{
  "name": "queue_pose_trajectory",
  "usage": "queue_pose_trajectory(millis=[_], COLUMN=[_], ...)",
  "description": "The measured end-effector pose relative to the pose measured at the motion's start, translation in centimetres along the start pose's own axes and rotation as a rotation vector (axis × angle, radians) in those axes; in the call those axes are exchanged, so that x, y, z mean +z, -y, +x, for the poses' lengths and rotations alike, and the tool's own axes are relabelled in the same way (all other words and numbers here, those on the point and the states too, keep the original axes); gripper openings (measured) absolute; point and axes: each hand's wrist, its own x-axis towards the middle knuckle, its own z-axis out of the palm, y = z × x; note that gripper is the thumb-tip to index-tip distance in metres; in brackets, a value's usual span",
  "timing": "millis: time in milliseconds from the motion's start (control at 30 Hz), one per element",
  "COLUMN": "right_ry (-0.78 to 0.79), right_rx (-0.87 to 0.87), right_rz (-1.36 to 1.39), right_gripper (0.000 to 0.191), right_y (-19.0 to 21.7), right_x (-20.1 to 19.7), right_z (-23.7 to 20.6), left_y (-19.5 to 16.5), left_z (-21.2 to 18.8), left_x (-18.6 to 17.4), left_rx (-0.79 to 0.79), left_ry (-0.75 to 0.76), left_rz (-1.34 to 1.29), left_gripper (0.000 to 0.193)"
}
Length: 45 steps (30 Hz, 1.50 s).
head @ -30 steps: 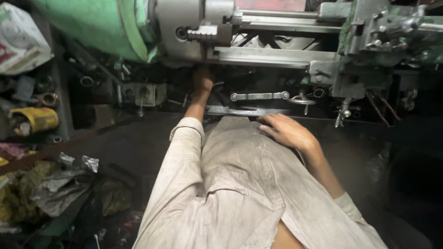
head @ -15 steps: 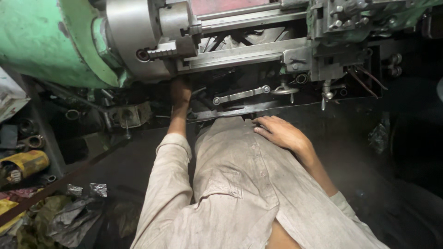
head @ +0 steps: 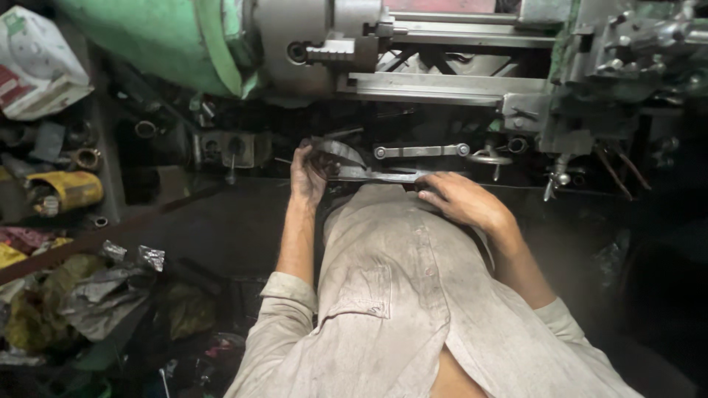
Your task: The person carries a small metal part to a lathe, seats it in the chuck, and tightens the chuck with a key. They run the lathe and hold a tool against the rotating part, then return to the workbench, place the part into a metal engine housing, and strike a rod held in the housing with a hammer.
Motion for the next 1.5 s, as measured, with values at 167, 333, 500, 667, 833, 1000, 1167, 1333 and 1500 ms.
queue_pose_trajectory(millis=[167, 333, 500, 667, 833, 1000, 1167, 1333, 1500], right_ry=[0.118, 0.089, 0.058, 0.04, 0.011, -0.008, -0.022, 0.012, -0.024], right_rx=[0.052, 0.018, 0.032, 0.151, 0.392, 0.55, 0.483, 0.453, 0.358], right_rz=[-0.028, -0.036, -0.039, -0.001, 0.05, 0.127, 0.133, 0.091, 0.039], right_gripper=[0.042, 0.042, 0.041, 0.044, 0.045, 0.047, 0.047, 0.048, 0.047], right_y=[1.6, 1.7, 1.0, 0.2, -0.6, -1.1, -1.1, -1.0, -1.2], right_x=[-0.3, -0.2, 0.7, 0.9, 0.6, 0.9, 1.4, 0.5, -0.9], right_z=[1.1, 1.2, 0.4, -1.9, -4.9, -6.9, -6.4, -5.1, -3.5], left_y=[-0.8, -0.2, 3.4, 4.6, 3.5, 3.2, 3.5, 3.1, 2.5], left_z=[2.7, 5.1, 11.0, 15.4, 16.3, 16.3, 17.0, 16.2, 11.5], left_x=[-4.4, -5.7, -0.2, 4.4, 6.1, 7.4, 7.1, 4.9, 3.7], left_rx=[0.296, 0.536, 0.448, 0.581, 0.461, 0.266, 0.244, 0.471, 0.897], left_ry=[-0.437, -0.358, -0.082, -0.175, -0.133, -0.062, -0.058, -0.05, -0.003], left_rz=[0.688, 1.386, 1.585, 2.192, 2.324, 2.454, 2.426, 2.293, 2.126], left_gripper=[0.044, 0.052, 0.028, 0.024, 0.024, 0.025, 0.026, 0.027, 0.033])
